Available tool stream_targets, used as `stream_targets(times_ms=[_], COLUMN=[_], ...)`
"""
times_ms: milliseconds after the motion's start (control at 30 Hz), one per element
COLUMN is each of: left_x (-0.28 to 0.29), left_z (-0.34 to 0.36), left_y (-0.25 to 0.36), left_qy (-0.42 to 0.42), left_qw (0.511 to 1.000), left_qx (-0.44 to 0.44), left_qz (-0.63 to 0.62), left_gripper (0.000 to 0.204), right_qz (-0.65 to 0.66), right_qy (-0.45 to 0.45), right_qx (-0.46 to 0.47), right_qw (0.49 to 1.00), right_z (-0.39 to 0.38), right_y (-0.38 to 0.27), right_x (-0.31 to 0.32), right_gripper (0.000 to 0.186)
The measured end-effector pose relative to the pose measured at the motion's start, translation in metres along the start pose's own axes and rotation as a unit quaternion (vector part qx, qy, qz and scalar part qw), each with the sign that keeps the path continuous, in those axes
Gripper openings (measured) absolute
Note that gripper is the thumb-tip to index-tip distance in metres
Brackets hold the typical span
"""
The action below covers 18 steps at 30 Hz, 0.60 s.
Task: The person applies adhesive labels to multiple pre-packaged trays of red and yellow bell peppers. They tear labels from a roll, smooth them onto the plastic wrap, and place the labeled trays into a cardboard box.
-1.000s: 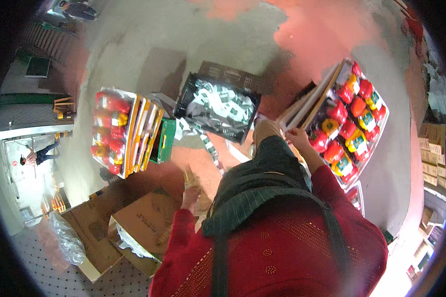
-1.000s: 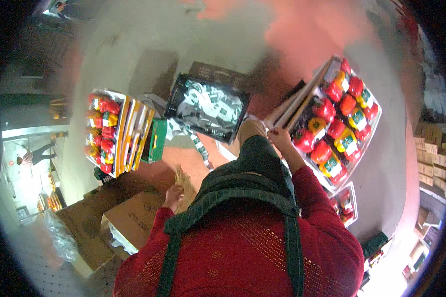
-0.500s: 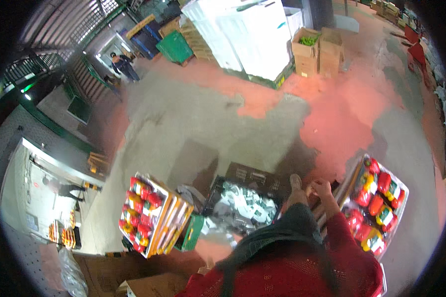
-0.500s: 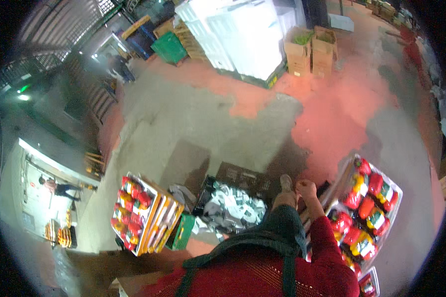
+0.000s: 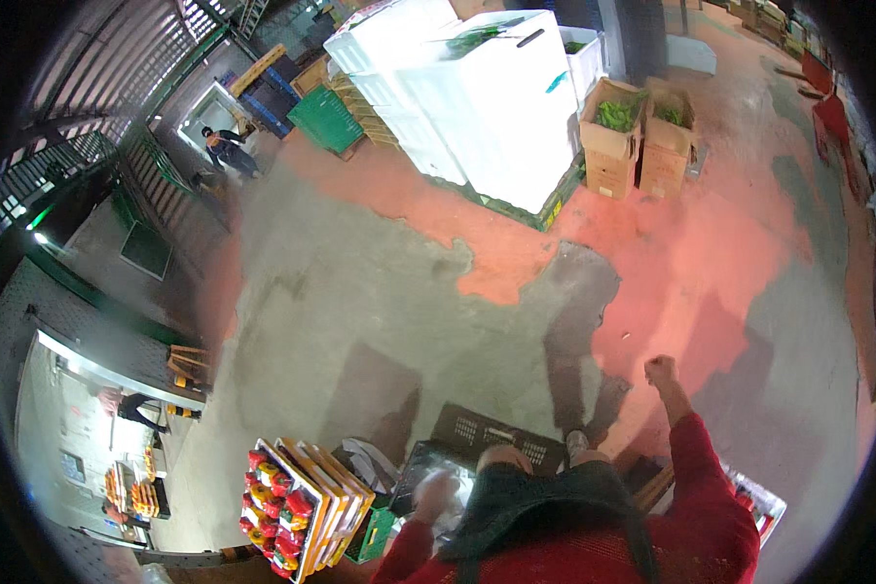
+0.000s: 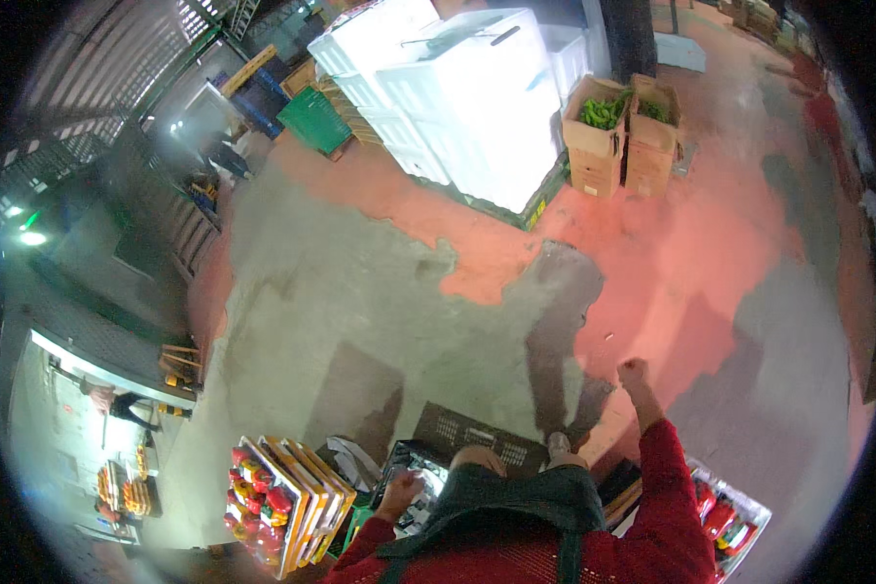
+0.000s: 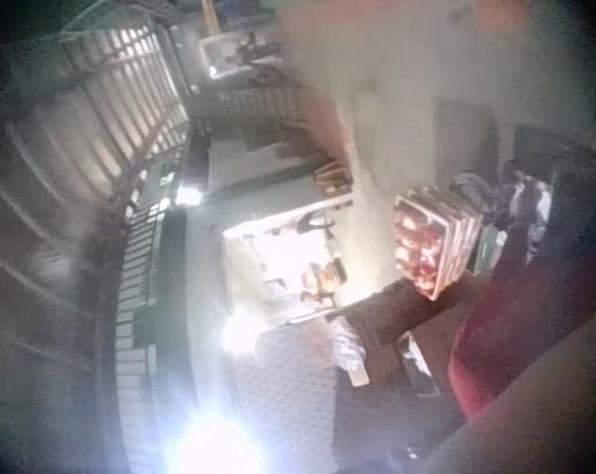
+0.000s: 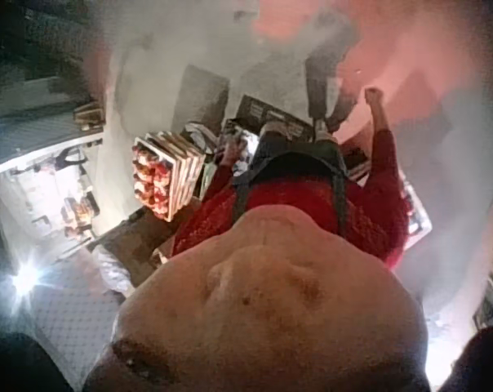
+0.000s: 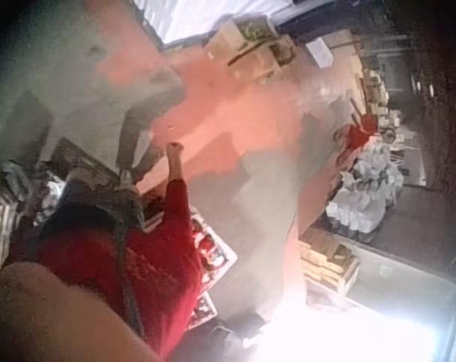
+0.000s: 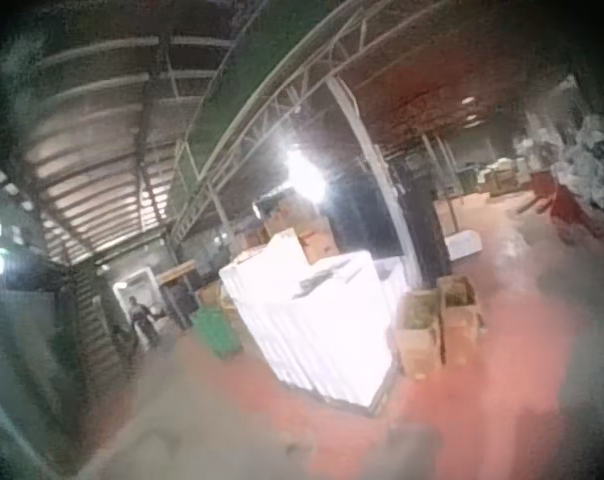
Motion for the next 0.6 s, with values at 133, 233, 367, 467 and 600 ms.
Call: stream_targets(times_ms=[133,233,367,467,600], left_x=[-0.004,0.015,0.044,0.088,0.161], left_z=[-0.034,-0.035,0.039,0.141,0.264], left_y=[-0.063,-0.089,-0.081,-0.050,0.042], left_qy=[-0.129,-0.045,-0.003,0.023,0.156], left_qw=[0.900,0.948,0.949,0.961,0.977], left_qx=[0.075,0.302,0.313,0.275,0.125], left_qz=[0.410,0.086,0.026,-0.025,-0.074], left_gripper=[0.029,0.030,0.032,0.033,0.035], right_qz=[-0.001,-0.008,-0.110,-0.170,-0.310], right_qy=[-0.010,-0.015,0.002,0.095,0.152], right_qx=[0.077,0.158,0.269,0.416,0.377], right_qw=[0.997,0.987,0.957,0.888,0.859], right_z=[0.102,0.180,0.295,0.365,0.431], right_y=[-0.122,-0.217,-0.354,-0.474,-0.633], right_x=[0.005,0.000,-0.014,-0.037,-0.064], right_gripper=[0.014,0.014,0.011,0.013,0.029])
Point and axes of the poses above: each hand's wrist, its own z-axis towards the middle knuckle, its own x-axis out of the back of the hand, y = z × x, the point moved 1 cm from there along z, towards the middle knuckle, and after that the axes turned 8 degrees about -y, right-handed, at the moved point
